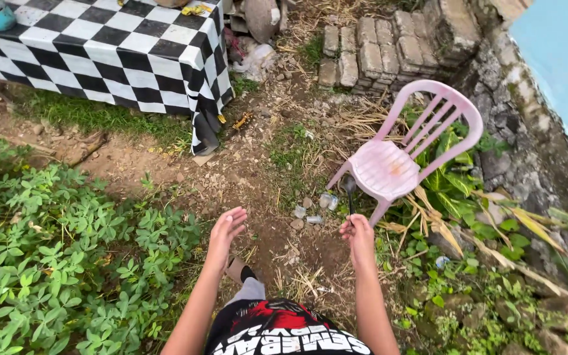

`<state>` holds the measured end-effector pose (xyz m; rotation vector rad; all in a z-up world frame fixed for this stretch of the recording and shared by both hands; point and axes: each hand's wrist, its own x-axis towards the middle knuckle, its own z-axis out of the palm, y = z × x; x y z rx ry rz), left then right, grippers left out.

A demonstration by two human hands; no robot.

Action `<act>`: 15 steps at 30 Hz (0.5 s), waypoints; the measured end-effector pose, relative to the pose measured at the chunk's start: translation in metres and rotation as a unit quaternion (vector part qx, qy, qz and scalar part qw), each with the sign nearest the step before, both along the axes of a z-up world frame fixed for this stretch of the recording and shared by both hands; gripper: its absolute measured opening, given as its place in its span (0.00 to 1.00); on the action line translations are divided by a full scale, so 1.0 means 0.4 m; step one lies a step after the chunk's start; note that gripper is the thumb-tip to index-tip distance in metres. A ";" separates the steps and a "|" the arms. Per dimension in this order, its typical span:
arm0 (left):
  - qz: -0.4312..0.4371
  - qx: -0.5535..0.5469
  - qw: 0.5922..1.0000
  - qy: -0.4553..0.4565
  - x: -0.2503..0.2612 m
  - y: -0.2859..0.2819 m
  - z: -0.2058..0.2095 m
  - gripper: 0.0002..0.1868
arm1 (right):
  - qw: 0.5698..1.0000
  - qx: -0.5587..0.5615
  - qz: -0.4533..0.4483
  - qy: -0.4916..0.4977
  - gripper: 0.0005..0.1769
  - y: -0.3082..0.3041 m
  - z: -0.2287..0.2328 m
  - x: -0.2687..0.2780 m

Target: The recorder scoops a substance, possibly fertilizer or soil, from a bag into a cup using a spoon and walks through a garden to plants.

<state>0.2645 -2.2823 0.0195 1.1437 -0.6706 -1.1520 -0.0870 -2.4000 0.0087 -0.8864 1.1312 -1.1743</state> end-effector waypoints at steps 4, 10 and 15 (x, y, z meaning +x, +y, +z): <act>0.033 0.007 0.999 -0.008 0.119 -0.130 0.036 0.26 | 0.999 -0.017 0.018 -0.044 0.09 -0.199 -0.030 0.112; 0.068 -0.041 0.997 -0.008 0.270 -0.287 0.040 0.26 | 0.994 -0.059 0.070 -0.058 0.10 -0.404 0.006 0.300; 0.062 -0.026 0.997 -0.030 0.359 -0.363 0.051 0.26 | 0.995 -0.028 0.095 -0.030 0.09 -0.484 0.022 0.459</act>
